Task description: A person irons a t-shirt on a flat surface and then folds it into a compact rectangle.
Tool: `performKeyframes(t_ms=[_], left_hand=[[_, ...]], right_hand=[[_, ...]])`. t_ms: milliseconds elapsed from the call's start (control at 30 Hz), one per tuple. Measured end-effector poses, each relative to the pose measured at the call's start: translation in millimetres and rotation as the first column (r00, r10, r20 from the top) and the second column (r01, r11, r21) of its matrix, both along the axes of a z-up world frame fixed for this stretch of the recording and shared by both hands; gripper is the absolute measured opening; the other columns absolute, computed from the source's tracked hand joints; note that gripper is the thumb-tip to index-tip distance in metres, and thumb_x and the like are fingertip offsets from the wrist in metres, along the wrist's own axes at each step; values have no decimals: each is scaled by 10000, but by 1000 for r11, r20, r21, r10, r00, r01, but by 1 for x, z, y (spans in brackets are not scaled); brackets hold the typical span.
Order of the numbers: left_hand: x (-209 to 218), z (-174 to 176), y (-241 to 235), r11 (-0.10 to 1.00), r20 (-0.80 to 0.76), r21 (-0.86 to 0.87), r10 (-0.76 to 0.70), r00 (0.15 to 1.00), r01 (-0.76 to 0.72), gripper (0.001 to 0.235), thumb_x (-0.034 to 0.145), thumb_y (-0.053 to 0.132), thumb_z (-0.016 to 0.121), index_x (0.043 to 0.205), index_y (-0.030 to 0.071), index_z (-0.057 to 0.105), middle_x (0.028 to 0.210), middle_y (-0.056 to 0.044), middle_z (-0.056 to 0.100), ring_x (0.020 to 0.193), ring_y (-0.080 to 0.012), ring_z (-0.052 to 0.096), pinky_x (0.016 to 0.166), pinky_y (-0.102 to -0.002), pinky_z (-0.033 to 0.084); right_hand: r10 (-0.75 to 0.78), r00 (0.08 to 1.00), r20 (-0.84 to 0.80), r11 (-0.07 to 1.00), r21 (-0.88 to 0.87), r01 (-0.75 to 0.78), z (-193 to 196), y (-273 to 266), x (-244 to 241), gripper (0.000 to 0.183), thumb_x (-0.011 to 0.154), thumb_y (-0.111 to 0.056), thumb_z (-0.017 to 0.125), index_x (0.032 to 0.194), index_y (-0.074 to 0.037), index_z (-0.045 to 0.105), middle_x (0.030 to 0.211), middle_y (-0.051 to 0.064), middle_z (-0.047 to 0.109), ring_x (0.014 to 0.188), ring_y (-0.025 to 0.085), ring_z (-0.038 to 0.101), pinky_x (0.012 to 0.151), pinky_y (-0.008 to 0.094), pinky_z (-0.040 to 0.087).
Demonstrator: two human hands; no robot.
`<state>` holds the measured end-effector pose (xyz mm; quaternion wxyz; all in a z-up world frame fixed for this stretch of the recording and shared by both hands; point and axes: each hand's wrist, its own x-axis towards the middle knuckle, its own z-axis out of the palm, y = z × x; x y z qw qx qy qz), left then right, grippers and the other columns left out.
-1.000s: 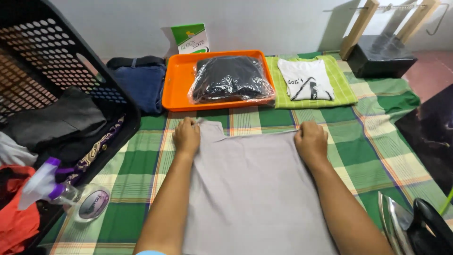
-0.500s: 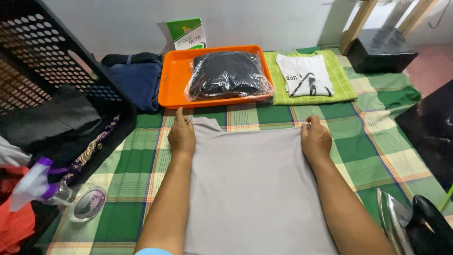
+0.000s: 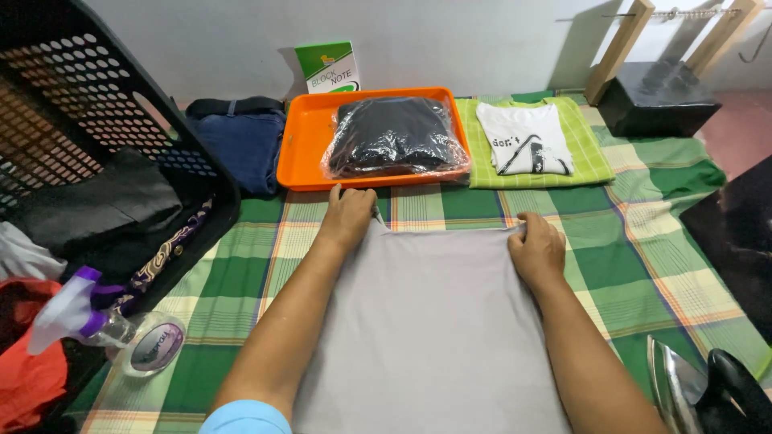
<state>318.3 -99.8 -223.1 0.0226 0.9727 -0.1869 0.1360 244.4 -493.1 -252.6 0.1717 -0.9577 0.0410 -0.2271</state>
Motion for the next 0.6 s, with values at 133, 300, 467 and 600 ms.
performKeyframes(t_ms=[133, 300, 467, 600], left_hand=[[-30, 5, -1, 998, 119, -56, 45, 992, -39, 245, 945, 228, 695, 1141, 207, 549, 1088, 16, 637, 1203, -202, 607, 1218, -565, 244], [-101, 27, -27, 945, 92, -307, 152, 984, -118, 315, 988, 111, 594, 1293, 43, 554, 1393, -193, 553, 1422, -375, 445, 1214, -539, 287], [-133, 58, -34, 961, -328, -184, 136, 935, -205, 735, 1040, 491, 463, 1538, -42, 369, 1619, -277, 340, 1536, -418, 266, 1252, -585, 127], [-106, 43, -7, 883, -171, -347, 271, 947, -315, 515, 1059, 348, 470, 1441, 11, 544, 1460, -211, 568, 1375, -360, 519, 1150, -529, 352]], right_hand=[[-10, 1000, 15, 1000, -18, 10, 2, 3, -3, 394, 865, -211, 597, 1256, -202, 643, 1077, 100, 740, 1014, 353, 712, 919, 482, 503], [-10, 998, 55, 999, 53, 7, -3, -4, 2, 380, 885, -148, 603, 1261, -161, 651, 1102, 125, 740, 1016, 361, 716, 890, 481, 520], [18, 997, 76, 998, 64, -23, -5, -5, 0, 380, 894, -146, 603, 1272, -163, 642, 1098, 136, 720, 1027, 388, 703, 884, 506, 523], [-27, 992, 121, 998, -59, 34, 6, -5, -3, 388, 868, -178, 652, 1255, -155, 659, 1103, 105, 693, 1059, 352, 689, 882, 482, 533]])
